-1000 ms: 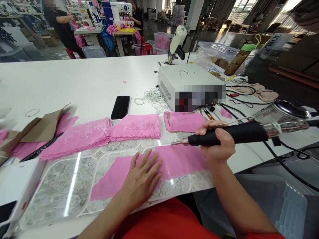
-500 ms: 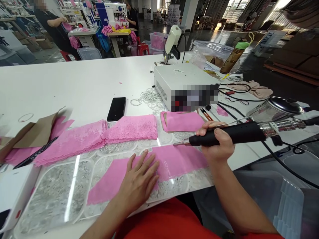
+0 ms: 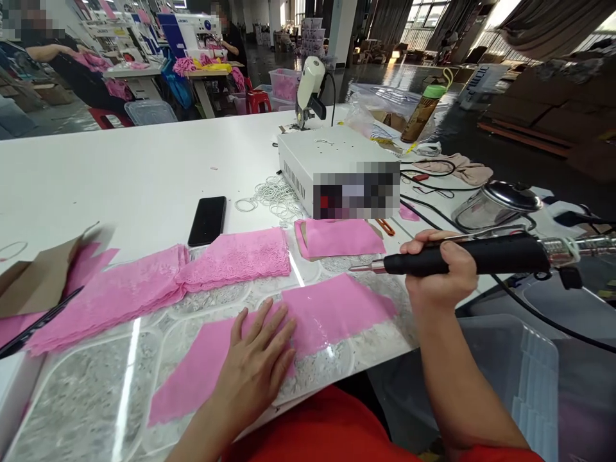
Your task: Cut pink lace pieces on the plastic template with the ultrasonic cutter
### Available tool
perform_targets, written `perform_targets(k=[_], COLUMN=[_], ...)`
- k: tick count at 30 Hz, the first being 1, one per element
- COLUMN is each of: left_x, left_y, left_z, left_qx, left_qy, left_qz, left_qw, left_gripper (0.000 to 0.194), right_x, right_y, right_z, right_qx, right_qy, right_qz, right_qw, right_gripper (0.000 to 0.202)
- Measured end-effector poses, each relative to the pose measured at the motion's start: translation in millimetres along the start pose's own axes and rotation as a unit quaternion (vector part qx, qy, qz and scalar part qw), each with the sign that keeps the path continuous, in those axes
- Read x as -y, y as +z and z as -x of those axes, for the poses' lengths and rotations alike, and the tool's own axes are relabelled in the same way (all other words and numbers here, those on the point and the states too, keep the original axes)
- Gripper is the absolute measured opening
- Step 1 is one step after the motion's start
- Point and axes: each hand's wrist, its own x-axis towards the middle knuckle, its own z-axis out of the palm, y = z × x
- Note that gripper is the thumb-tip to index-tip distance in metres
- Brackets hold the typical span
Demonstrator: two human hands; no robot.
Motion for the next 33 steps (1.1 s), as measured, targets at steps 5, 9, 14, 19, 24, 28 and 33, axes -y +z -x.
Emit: perform_targets(k=[5,9,14,19,24,28,33], left_x=[3.1,5.4,6.5,5.6,7.1,9.8,10.0], left_y=[-2.0,-2.0,-1.8,-2.9,-2.6,-0.9,-1.2], left_z=[1.5,2.1,1.5,1.7,1.9,1.8,1.4], left_qx=[0.026,0.040,0.041,0.039,0.034,0.017,0.021], left_qy=[0.019,0.033,0.041,0.040,0.050,0.058,0.063], left_qz=[-0.026,-0.049,-0.062,-0.061,-0.059,-0.053,-0.050], left_qw=[0.999,0.997,0.996,0.997,0.996,0.997,0.997], left_gripper=[0.039,0.042,0.043,0.042,0.044,0.045,0.044], right_x=[-2.7,-5.3,-7.1,-8.7,-9.8,-5.9,7.7], right_y=[-4.4,-2.1,-1.1,-2.1,-1.5,-7.0,-22.3], right_z=[3.9,6.6,5.9,6.3,4.8,1.7,0.7], right_qx=[0.015,0.024,0.026,0.038,0.034,0.021,-0.010], right_qy=[-0.002,0.009,0.009,0.010,0.004,0.006,0.011], right_qz=[-0.002,-0.011,-0.019,-0.017,-0.003,-0.005,0.005], right_qw=[1.000,1.000,0.999,0.999,0.999,1.000,1.000], right_gripper=[0.011,0.009,0.009,0.008,0.006,0.009,0.010])
